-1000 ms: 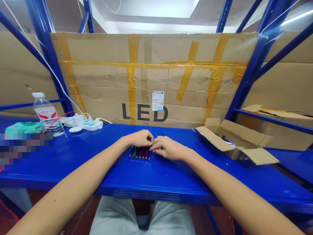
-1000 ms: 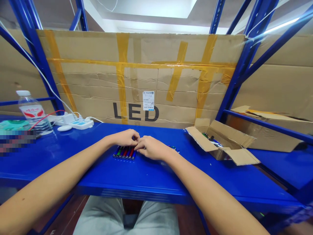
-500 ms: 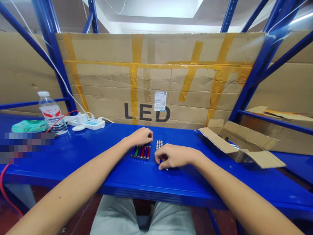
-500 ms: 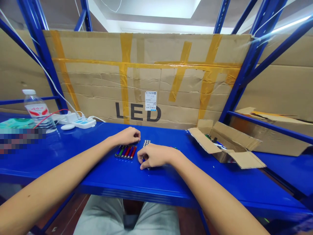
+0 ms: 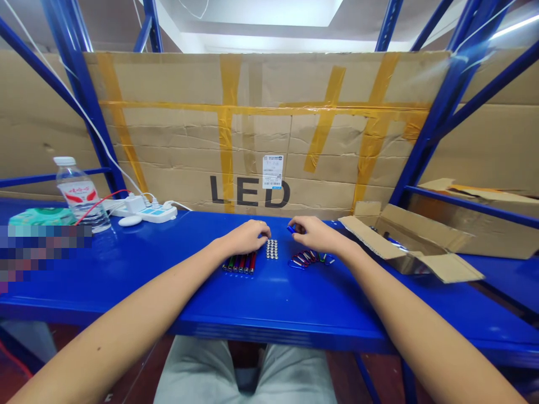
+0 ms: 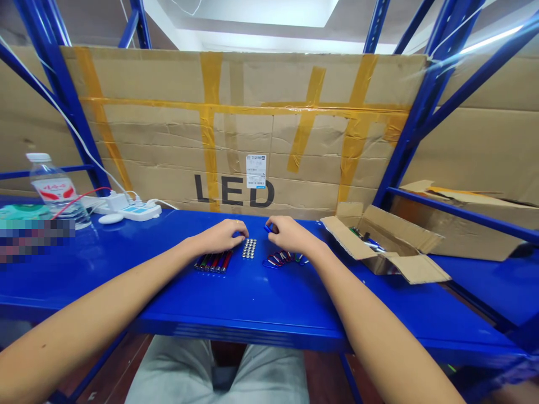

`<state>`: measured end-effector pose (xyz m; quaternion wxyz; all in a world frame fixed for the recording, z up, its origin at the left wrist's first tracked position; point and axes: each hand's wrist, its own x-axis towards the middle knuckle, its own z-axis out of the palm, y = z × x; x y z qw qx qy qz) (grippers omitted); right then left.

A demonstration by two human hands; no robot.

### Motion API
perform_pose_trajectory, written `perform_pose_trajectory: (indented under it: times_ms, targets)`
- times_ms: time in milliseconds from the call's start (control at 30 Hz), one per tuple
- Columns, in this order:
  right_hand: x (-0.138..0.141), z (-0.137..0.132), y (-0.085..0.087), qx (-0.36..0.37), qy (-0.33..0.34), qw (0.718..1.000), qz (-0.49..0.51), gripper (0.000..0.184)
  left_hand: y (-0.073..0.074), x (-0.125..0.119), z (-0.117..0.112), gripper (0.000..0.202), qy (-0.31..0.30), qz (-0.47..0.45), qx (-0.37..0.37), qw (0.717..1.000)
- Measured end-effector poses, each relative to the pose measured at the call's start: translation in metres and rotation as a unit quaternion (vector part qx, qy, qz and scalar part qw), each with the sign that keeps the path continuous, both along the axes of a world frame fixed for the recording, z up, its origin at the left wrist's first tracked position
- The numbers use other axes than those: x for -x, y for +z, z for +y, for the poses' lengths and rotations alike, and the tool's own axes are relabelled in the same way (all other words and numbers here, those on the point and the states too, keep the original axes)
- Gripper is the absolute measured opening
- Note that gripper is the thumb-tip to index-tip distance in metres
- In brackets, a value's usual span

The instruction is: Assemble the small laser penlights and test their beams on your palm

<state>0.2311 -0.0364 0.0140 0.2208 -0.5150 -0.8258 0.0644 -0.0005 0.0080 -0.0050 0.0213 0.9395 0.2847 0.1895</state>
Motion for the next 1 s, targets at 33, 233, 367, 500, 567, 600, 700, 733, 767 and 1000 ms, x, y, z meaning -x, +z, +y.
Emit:
perform_pose_trajectory:
  times_ms: [33, 233, 367, 500, 567, 600, 700, 733, 767, 1000]
  targets:
    - [0.000, 0.002, -0.002, 0.000, -0.002, 1.000, -0.002, 0.020, -0.001, 0.000, 0.000, 0.030, -0.003, 0.002, 0.000, 1.000]
    - [0.004, 0.004, -0.009, 0.014, -0.004, 1.000, -0.008, 0.017, -0.002, -0.003, 0.001, 0.050, -0.039, 0.010, 0.005, 0.999]
    - [0.008, 0.000, -0.008, 0.019, 0.003, 1.000, -0.007, 0.015, -0.001, -0.006, 0.002, 0.053, -0.034, 0.039, 0.002, 0.999]
    - [0.010, -0.003, -0.007, 0.014, 0.006, 1.000, -0.006, 0.014, 0.003, -0.013, 0.002, 0.056, -0.029, 0.060, -0.003, 0.998]
    - [0.011, -0.004, -0.006, 0.011, 0.005, 1.000, -0.010, 0.013, 0.005, -0.017, 0.002, 0.056, -0.026, 0.078, -0.009, 0.997]
    - [0.011, -0.004, -0.005, 0.011, 0.003, 1.000, -0.012, 0.013, 0.005, -0.018, 0.001, 0.055, -0.024, 0.091, -0.013, 0.995]
    - [0.011, -0.004, -0.005, 0.009, -0.011, 1.000, -0.013, 0.014, 0.004, -0.022, 0.001, 0.054, -0.025, 0.126, -0.028, 0.991]
    - [0.011, -0.003, -0.005, 0.008, -0.014, 1.000, -0.013, 0.014, 0.004, -0.022, 0.001, 0.053, -0.026, 0.133, -0.033, 0.990]
    - [0.011, -0.003, -0.005, 0.007, -0.015, 1.000, -0.013, 0.014, 0.003, -0.022, 0.002, 0.053, -0.026, 0.136, -0.037, 0.990]
    - [0.012, -0.002, -0.007, 0.007, 0.008, 1.000, -0.019, 0.011, -0.001, -0.023, 0.004, 0.052, -0.013, 0.151, -0.035, 0.988]
